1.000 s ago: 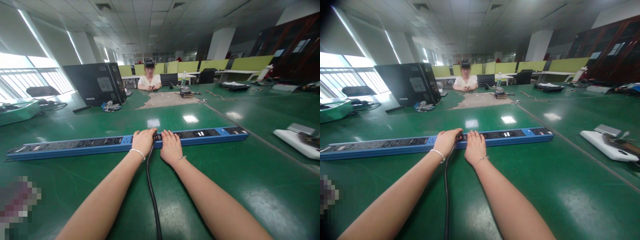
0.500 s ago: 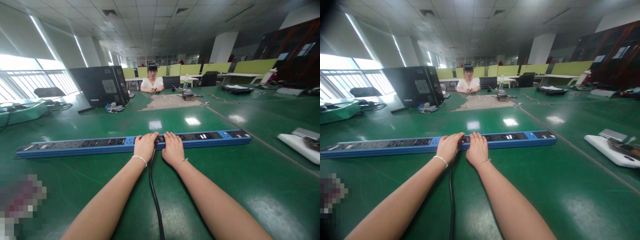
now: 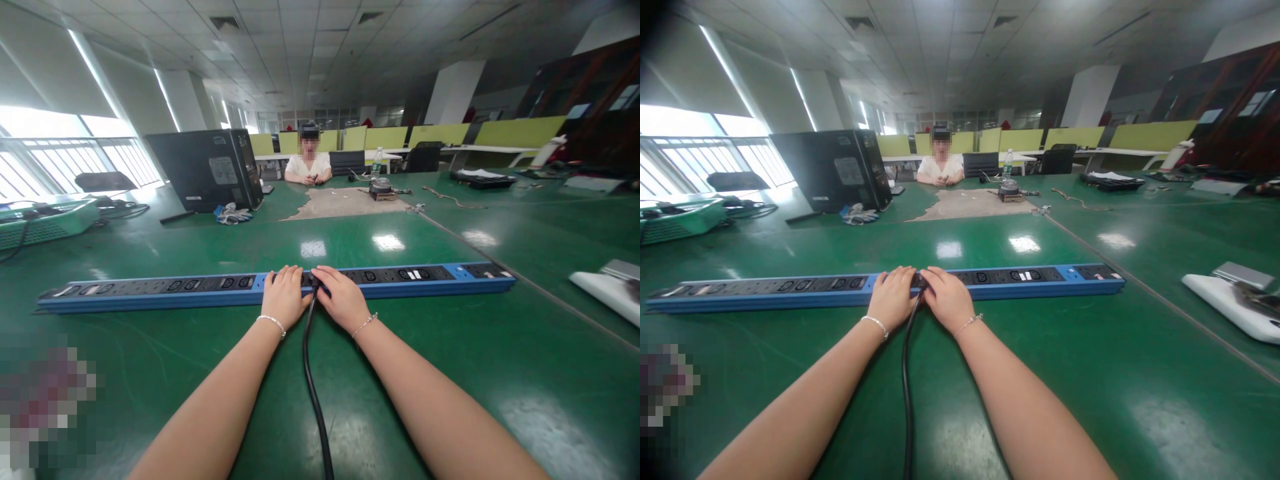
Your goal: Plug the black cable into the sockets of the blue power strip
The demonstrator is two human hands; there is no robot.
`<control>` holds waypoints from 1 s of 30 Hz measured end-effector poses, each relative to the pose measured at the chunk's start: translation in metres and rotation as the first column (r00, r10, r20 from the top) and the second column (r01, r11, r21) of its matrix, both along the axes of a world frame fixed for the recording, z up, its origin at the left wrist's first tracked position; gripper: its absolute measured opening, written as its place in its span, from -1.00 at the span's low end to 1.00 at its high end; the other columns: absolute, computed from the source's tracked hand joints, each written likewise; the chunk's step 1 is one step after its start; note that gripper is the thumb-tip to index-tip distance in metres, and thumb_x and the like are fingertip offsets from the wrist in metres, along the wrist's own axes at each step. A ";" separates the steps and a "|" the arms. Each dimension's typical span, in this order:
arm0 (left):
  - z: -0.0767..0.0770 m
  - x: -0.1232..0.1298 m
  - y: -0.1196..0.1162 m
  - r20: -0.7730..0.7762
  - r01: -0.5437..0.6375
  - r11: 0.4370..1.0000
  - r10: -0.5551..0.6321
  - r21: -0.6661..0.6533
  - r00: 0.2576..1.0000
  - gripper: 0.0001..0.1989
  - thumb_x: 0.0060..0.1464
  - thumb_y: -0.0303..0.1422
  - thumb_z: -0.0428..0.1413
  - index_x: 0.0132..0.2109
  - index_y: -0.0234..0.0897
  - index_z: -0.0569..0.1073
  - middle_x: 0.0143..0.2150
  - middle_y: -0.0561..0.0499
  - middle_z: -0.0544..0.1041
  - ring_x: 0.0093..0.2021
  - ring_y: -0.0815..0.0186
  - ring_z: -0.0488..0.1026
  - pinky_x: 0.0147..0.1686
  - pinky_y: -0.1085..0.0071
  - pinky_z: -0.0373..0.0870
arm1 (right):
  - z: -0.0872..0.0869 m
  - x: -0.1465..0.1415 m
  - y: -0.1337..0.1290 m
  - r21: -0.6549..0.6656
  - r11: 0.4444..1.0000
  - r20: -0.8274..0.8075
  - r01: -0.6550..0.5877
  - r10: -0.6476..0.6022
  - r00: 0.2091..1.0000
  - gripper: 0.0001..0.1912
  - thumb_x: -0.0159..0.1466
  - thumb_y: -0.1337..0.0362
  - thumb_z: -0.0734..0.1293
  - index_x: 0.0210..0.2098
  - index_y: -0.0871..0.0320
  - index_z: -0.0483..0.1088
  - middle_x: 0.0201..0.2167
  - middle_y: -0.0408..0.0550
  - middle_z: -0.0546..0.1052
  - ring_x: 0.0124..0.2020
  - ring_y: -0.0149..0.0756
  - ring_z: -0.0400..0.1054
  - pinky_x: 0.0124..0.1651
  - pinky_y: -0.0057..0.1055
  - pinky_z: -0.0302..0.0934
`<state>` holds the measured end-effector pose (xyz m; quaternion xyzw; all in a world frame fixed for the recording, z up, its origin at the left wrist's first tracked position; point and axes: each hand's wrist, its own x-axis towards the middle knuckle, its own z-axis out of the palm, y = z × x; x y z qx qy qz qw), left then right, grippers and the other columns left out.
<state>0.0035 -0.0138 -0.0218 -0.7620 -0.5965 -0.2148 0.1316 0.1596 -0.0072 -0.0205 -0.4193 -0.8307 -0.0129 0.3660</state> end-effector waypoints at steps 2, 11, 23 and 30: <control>0.000 0.001 0.000 -0.002 -0.001 1.000 0.001 0.006 1.000 -0.53 0.04 -0.24 0.02 0.09 -0.30 0.28 0.11 -0.19 0.38 0.16 0.06 0.23 0.12 0.07 0.06 | 0.001 -0.004 0.003 -0.005 1.000 -0.028 0.014 -0.014 1.000 -0.65 0.25 0.35 0.14 0.00 0.19 0.34 0.00 -0.04 0.42 0.04 -0.39 0.24 0.14 -0.45 0.10; 0.001 0.002 -0.001 -0.024 -0.012 1.000 0.012 0.022 1.000 -0.52 0.03 -0.21 0.03 0.08 -0.33 0.27 0.07 -0.20 0.40 0.12 0.08 0.25 0.09 0.13 0.08 | -0.005 -0.013 0.010 0.022 0.999 -0.030 0.042 -0.041 0.999 -0.70 0.21 0.45 0.13 -0.13 0.18 0.37 -0.10 0.02 0.47 -0.08 -0.24 0.33 0.04 -0.29 0.20; 0.002 0.003 0.000 -0.039 -0.033 0.999 0.033 -0.003 0.999 -0.39 -0.01 0.02 0.02 0.07 -0.31 0.28 0.08 -0.21 0.38 0.12 0.07 0.23 0.08 0.13 0.08 | 0.017 0.018 0.015 0.230 0.944 -0.388 0.236 -0.134 0.912 -0.73 0.24 0.25 0.16 -0.09 0.17 0.28 -0.13 0.07 0.47 -0.10 -0.23 0.37 -0.04 -0.27 0.26; 0.002 0.000 0.002 -0.036 -0.009 1.000 0.009 -0.010 0.999 -0.36 -0.01 0.07 -0.01 0.08 -0.31 0.27 0.08 -0.21 0.38 0.12 0.06 0.23 0.07 0.13 0.08 | 0.013 0.109 0.019 -0.033 0.894 -0.452 0.447 -0.413 0.791 -0.65 0.19 0.08 0.20 -0.19 0.19 0.42 -0.33 0.03 0.54 -0.33 -0.22 0.43 -0.22 -0.29 0.31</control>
